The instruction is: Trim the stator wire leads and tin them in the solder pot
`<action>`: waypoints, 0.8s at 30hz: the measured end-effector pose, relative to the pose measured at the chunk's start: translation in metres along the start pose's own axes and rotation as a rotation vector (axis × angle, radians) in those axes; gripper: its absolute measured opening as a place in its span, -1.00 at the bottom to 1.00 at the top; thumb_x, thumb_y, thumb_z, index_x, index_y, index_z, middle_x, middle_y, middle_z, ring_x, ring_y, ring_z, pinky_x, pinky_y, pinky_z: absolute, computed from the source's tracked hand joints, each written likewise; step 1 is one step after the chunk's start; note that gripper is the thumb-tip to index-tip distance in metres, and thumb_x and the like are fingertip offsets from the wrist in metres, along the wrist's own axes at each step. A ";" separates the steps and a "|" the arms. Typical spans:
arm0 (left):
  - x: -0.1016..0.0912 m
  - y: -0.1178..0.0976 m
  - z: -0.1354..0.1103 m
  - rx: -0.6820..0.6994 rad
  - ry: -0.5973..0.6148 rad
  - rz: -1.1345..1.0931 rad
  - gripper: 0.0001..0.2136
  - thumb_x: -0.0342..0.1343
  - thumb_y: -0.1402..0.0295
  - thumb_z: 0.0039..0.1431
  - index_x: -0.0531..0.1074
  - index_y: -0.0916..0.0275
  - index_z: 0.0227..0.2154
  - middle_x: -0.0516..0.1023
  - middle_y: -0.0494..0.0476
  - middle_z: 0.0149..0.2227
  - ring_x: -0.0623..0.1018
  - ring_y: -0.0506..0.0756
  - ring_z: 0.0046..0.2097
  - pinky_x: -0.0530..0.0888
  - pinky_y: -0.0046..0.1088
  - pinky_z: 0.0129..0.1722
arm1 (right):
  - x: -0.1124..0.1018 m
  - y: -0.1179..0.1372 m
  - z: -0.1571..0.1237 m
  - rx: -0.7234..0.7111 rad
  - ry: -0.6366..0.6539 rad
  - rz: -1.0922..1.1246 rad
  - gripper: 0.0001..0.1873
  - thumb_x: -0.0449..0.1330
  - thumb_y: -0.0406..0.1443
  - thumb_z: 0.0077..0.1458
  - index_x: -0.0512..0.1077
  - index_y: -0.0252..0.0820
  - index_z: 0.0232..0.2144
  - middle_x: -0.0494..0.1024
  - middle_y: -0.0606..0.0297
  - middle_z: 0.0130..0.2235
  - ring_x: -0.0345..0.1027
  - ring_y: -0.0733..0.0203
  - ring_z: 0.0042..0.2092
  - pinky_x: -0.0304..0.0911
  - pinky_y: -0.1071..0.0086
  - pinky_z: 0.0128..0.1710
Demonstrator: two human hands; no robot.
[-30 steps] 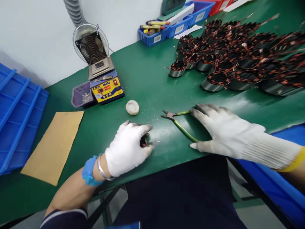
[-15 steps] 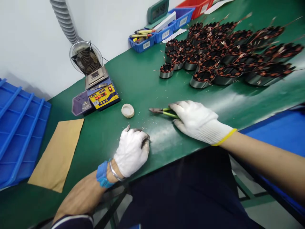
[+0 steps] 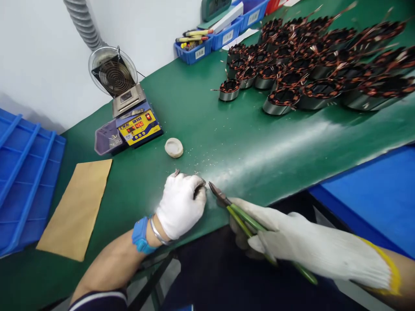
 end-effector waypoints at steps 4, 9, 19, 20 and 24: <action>0.000 -0.001 0.000 0.004 0.021 -0.008 -0.88 0.07 0.45 0.21 0.48 0.16 -0.38 0.57 0.04 -0.38 0.53 0.12 -0.27 0.41 -0.20 0.11 | 0.001 0.007 0.002 0.108 0.088 0.128 -0.66 0.19 -0.18 -0.01 0.44 -0.14 -0.15 0.52 0.26 -0.36 0.33 0.17 -0.39 0.28 0.34 -0.41; 0.000 -0.003 0.001 0.027 0.011 0.005 -0.88 0.08 0.45 0.19 0.49 0.16 -0.40 0.55 0.05 -0.41 0.52 0.11 -0.29 0.41 -0.19 0.10 | 0.010 -0.001 0.006 0.074 0.063 0.273 -0.62 0.22 -0.17 0.03 0.44 -0.12 -0.08 0.42 0.33 -0.39 0.29 0.21 -0.40 0.29 0.35 -0.39; 0.001 -0.002 -0.002 0.078 0.007 -0.010 -0.89 0.09 0.45 0.17 0.50 0.16 -0.39 0.55 0.07 -0.40 0.51 0.12 -0.28 0.44 -0.22 0.04 | -0.001 -0.007 0.005 0.147 0.037 0.155 -0.32 0.18 -0.10 0.16 0.23 -0.10 0.29 0.51 0.32 -0.38 0.41 0.16 -0.42 0.36 0.29 -0.38; 0.001 -0.002 -0.002 0.080 0.013 -0.019 -0.89 0.09 0.45 0.16 0.50 0.16 -0.40 0.55 0.07 -0.41 0.51 0.12 -0.28 0.44 -0.23 0.04 | -0.004 -0.004 0.006 0.108 0.036 0.172 -0.35 0.18 -0.10 0.15 0.27 -0.12 0.26 0.51 0.31 -0.39 0.41 0.17 -0.42 0.35 0.32 -0.41; 0.001 -0.004 -0.001 0.090 0.053 -0.060 -0.89 0.10 0.47 0.11 0.48 0.16 -0.47 0.56 0.04 -0.43 0.52 0.08 -0.32 0.41 -0.21 0.13 | -0.015 0.006 0.013 -0.038 0.029 0.070 -0.48 0.22 -0.16 0.08 0.44 -0.12 0.10 0.54 0.31 -0.40 0.37 0.19 -0.45 0.29 0.39 -0.50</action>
Point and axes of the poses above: each hand's wrist, its own z-axis towards the middle knuckle, its own x-axis out of the palm, y = z × x, the point moved 6 cm from there along z, towards the middle knuckle
